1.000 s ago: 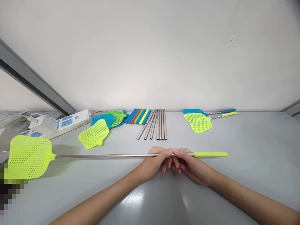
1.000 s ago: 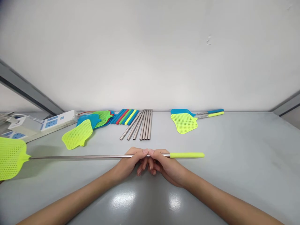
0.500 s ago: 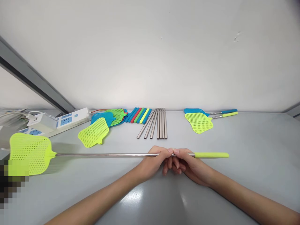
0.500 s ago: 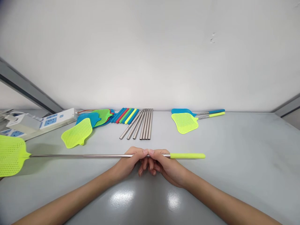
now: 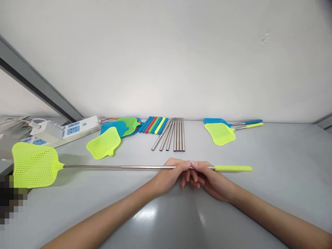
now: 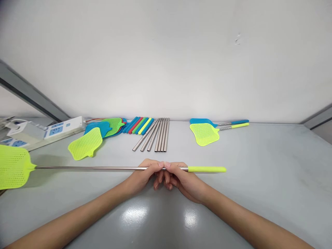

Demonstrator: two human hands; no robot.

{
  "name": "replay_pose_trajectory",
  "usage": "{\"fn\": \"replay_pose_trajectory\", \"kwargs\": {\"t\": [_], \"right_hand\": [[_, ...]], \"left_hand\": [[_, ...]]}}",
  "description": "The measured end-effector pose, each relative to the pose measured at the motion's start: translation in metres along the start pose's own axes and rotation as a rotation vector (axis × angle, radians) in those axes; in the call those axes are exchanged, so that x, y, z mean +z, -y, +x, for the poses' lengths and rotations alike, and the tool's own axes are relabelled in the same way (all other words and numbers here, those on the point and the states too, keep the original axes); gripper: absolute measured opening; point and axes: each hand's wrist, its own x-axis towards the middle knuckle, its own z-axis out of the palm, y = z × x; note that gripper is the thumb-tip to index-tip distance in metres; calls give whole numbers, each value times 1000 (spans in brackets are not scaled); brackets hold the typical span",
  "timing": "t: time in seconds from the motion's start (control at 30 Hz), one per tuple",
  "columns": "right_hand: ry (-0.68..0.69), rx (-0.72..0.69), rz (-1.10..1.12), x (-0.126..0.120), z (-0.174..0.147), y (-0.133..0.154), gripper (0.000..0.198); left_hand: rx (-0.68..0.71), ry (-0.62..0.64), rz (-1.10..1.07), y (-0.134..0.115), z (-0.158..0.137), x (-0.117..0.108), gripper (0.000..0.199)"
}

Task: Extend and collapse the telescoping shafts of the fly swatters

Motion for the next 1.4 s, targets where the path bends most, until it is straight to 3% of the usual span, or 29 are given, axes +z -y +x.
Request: {"fn": "replay_pose_trajectory", "kwargs": {"t": [0.73, 1.4], "right_hand": [[16, -10, 16, 1, 1, 0, 38], [-34, 8, 18, 0, 0, 1, 38]], "left_hand": [[-8, 31, 19, 1, 0, -2, 43], [-22, -45, -36, 3, -1, 0, 42]]}}
